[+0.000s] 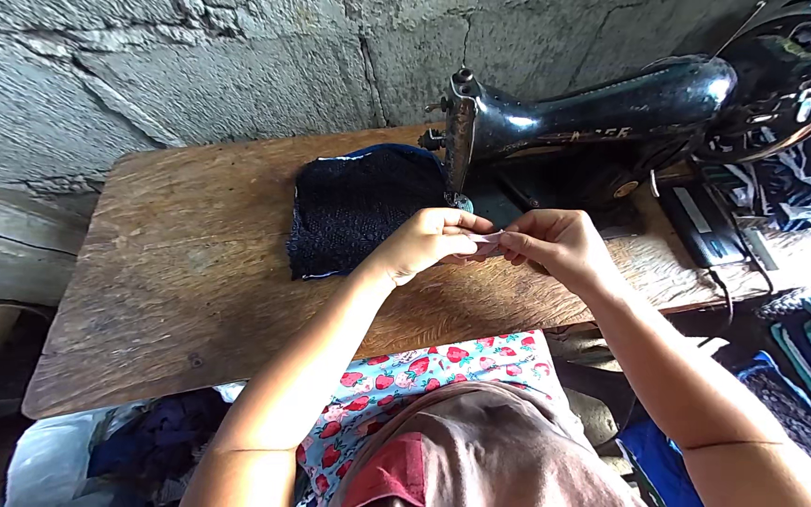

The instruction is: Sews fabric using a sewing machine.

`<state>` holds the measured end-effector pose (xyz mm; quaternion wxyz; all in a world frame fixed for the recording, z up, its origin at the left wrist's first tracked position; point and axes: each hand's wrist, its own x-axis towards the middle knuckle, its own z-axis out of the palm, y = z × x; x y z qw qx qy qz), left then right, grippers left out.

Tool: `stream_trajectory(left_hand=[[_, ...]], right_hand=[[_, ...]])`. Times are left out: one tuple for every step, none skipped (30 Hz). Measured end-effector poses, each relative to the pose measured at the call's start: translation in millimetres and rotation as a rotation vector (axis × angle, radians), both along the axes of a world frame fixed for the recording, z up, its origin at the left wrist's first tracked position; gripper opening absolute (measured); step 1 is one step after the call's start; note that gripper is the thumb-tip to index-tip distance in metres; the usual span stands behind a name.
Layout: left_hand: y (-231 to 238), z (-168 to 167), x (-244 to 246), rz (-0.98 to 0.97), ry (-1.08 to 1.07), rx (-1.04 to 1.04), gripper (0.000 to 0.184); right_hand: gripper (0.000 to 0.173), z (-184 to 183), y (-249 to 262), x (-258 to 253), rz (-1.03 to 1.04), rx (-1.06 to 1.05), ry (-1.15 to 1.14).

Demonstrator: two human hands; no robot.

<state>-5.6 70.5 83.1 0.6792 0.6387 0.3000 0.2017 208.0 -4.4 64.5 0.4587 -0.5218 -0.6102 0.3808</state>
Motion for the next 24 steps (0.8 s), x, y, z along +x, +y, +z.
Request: stream_trajectory(left_hand=[[-0.7,0.3,0.3,0.001,-0.002,0.015,0.026],[-2.0,0.3,1.4,0.012,-0.003,0.033,0.021],[-3.1,-0.5,3.0,0.036,-0.001,0.05,0.014],[-4.1,-1.1,5.1,0.068,0.011,0.066,0.008],[-4.7,-1.6,6.8,0.092,0.024,0.071,0.005],[-5.0,-1.7,7.8,0.106,0.035,0.063,0.003],[-5.0,-1.5,8.2,0.113,0.044,0.05,0.003],[-4.8,-1.0,8.2,0.115,0.051,0.032,0.004],[-4.5,-0.1,8.0,0.116,0.062,0.018,0.005],[-4.2,0.6,7.5,0.112,0.073,0.007,0.005],[-4.0,1.2,6.9,0.107,0.082,0.002,0.005],[-3.5,1.1,6.5,0.096,0.088,0.004,0.005],[-2.8,0.4,6.3,0.084,0.089,0.015,0.005],[-2.2,-0.9,5.9,0.073,0.088,0.029,0.005],[-1.8,-2.3,5.4,0.06,0.084,0.041,0.004],[-1.9,-3.4,5.0,0.05,0.081,0.05,0.003],[-2.2,-4.6,4.7,0.045,0.074,0.06,0.002],[-2.5,-5.8,4.3,0.043,0.06,0.073,0.003],[-3.1,-6.6,4.0,0.044,0.044,0.084,0.004],[-3.4,-8.0,4.0,0.047,0.029,0.097,0.004],[-3.5,-8.8,4.3,0.055,0.023,0.113,0.004],[-3.2,-9.2,4.4,0.063,0.03,0.133,0.003],[-3.2,-8.7,4.7,0.071,0.053,0.155,0.002],[-3.2,-7.9,5.1,0.08,0.085,0.178,0.002]], right_hand=[[0.006,0.2,0.1,-0.6,-0.001,-0.006,0.006],[0.006,0.2,0.2,-1.2,-0.001,-0.007,0.008],[0.006,-0.3,0.4,-2.0,-0.004,-0.002,0.009],[0.005,-1.1,0.8,-2.6,-0.006,0.014,0.007],[0.003,-2.7,1.4,-2.5,0.001,0.047,-0.007],[0.005,-5.0,2.1,-1.6,0.022,0.106,-0.031],[0.013,-6.9,2.7,0.5,0.067,0.182,-0.072],[0.019,-8.0,3.6,3.0,0.113,0.269,-0.119],[0.02,-8.1,4.7,5.3,0.15,0.348,-0.169],[0.017,-7.8,5.7,6.4,0.166,0.404,-0.217],[0.013,-7.2,5.8,6.8,0.162,0.434,-0.258],[0.01,-6.2,5.4,7.1,0.148,0.439,-0.281],[0.01,-4.9,5.1,7.0,0.126,0.427,-0.296],[0.009,-3.7,5.0,6.6,0.102,0.404,-0.301],[0.009,-2.8,5.2,6.1,0.079,0.372,-0.299],[0.009,-2.0,5.4,5.8,0.058,0.327,-0.285],[0.008,-1.2,5.7,5.1,0.037,0.271,-0.256],[0.007,-0.8,6.1,4.1,0.013,0.21,-0.209],[0.007,-1.6,6.9,2.7,-0.01,0.147,-0.131],[0.007,-2.1,6.8,0.5,-0.027,0.078,-0.035],[0.007,-1.7,5.7,-1.9,-0.028,0.01,0.056],[0.009,-0.7,4.0,-4.0,-0.018,-0.049,0.122],[0.009,0.5,2.2,-5.7,-0.006,-0.089,0.159],[0.01,1.4,1.2,-7.1,0.0,-0.107,0.187]])
